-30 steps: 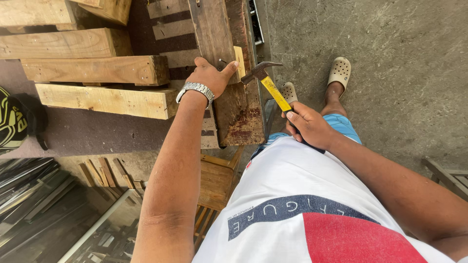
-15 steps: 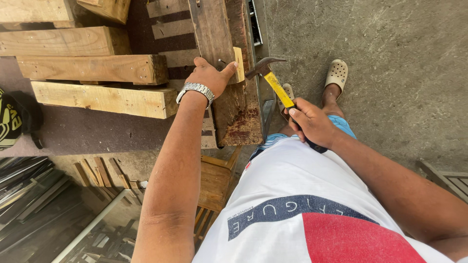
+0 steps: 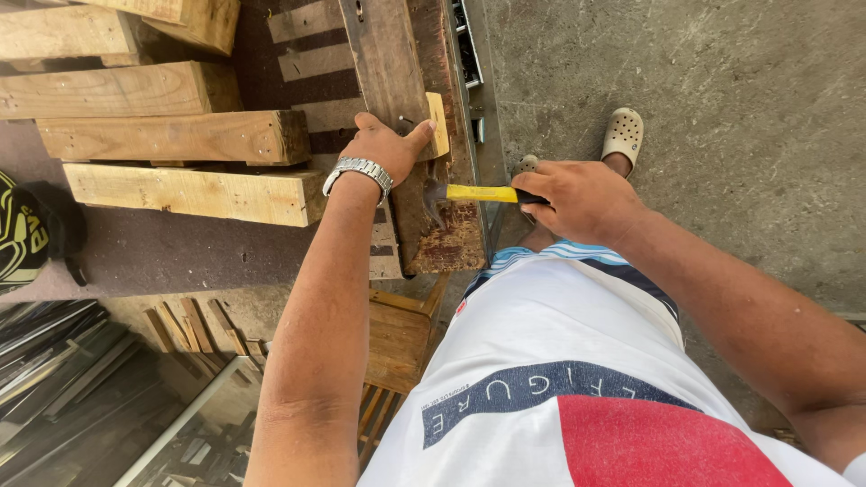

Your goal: The person picks up small wooden blocks and a plank on a workbench, positions them, and uses a claw hammer to drive nails into the wood, hammering at several spots and repositioning the pieces between strikes.

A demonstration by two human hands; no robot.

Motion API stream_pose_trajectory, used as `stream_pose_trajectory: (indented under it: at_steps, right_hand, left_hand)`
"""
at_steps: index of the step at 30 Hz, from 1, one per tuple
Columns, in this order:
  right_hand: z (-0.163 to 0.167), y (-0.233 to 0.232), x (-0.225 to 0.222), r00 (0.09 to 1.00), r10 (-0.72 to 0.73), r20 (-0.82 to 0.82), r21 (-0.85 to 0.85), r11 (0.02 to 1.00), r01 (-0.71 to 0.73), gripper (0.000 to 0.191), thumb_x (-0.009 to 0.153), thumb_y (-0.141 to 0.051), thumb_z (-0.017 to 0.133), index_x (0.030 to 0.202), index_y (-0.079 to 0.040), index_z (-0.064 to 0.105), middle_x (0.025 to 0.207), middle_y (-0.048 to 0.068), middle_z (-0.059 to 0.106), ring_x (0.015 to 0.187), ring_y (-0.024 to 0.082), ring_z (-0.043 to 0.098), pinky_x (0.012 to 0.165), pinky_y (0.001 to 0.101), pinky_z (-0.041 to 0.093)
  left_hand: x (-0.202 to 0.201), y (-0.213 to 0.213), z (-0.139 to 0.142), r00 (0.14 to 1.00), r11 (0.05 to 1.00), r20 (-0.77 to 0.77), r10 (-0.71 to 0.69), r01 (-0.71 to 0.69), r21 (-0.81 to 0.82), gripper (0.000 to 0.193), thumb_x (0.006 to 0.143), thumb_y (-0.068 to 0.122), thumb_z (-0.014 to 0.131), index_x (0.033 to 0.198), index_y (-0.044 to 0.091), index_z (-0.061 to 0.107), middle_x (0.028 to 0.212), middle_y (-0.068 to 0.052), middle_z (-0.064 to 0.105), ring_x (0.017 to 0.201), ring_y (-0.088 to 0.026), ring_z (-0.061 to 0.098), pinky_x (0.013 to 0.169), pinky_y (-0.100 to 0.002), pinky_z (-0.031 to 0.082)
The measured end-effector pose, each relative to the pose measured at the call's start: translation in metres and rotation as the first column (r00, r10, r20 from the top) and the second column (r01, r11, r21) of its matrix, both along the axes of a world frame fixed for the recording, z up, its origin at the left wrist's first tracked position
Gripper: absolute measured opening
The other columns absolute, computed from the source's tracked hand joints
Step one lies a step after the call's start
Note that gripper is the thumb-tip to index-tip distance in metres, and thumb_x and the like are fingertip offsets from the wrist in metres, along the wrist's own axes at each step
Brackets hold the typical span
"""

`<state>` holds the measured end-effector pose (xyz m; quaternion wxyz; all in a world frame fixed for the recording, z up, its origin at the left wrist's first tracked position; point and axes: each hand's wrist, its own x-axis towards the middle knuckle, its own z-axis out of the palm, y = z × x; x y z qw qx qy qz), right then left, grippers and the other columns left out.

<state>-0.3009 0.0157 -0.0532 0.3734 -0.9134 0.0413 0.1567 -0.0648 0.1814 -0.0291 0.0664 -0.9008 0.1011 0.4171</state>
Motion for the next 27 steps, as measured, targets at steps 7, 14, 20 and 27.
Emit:
stream_pose_trajectory:
  at_steps: [7,14,20,27]
  right_hand:
    - [0.01,-0.004,0.006,1.0,0.019,-0.015,-0.058,0.998,-0.019,0.03,0.092,-0.031,0.066,0.119,-0.019,0.068,0.094,0.003,0.063,0.096,0.024,0.068,0.08,0.0413,0.055]
    - [0.012,-0.003,0.009,0.999,0.032,-0.008,-0.076,0.997,-0.032,0.032,0.091,-0.031,0.066,0.121,-0.018,0.067,0.095,0.004,0.063,0.098,0.023,0.068,0.081,0.0411,0.055]
    - [0.012,-0.003,0.009,0.999,0.034,-0.03,-0.079,0.996,-0.036,0.033,0.091,-0.031,0.067,0.121,-0.018,0.067,0.094,0.004,0.063,0.095,0.024,0.068,0.079,0.0415,0.056]
    - [0.019,-0.003,0.011,0.998,0.011,-0.061,-0.097,0.995,-0.017,0.031,0.09,-0.032,0.068,0.119,-0.021,0.068,0.095,0.003,0.063,0.093,0.024,0.069,0.077,0.0421,0.056]
  left_hand:
    - [0.0,-0.002,0.003,1.0,1.0,-0.001,-0.001,0.001,-0.004,0.108,0.088,0.079,0.051,0.142,-0.012,0.028,0.119,-0.036,0.065,0.113,-0.041,0.069,0.093,-0.046,0.058]
    - [-0.001,-0.003,0.004,1.0,1.0,0.0,-0.014,0.014,-0.009,0.109,0.089,0.078,0.05,0.145,-0.012,0.025,0.121,-0.037,0.064,0.115,-0.042,0.068,0.095,-0.046,0.057]
    - [0.0,-0.002,0.001,1.0,1.0,0.004,-0.02,0.02,-0.019,0.111,0.089,0.078,0.05,0.145,-0.014,0.024,0.124,-0.037,0.062,0.118,-0.043,0.066,0.098,-0.046,0.055]
    - [-0.001,-0.003,0.005,1.0,1.0,0.003,0.001,-0.001,-0.019,0.111,0.088,0.077,0.053,0.145,-0.013,0.024,0.125,-0.036,0.062,0.118,-0.042,0.066,0.098,-0.046,0.055]
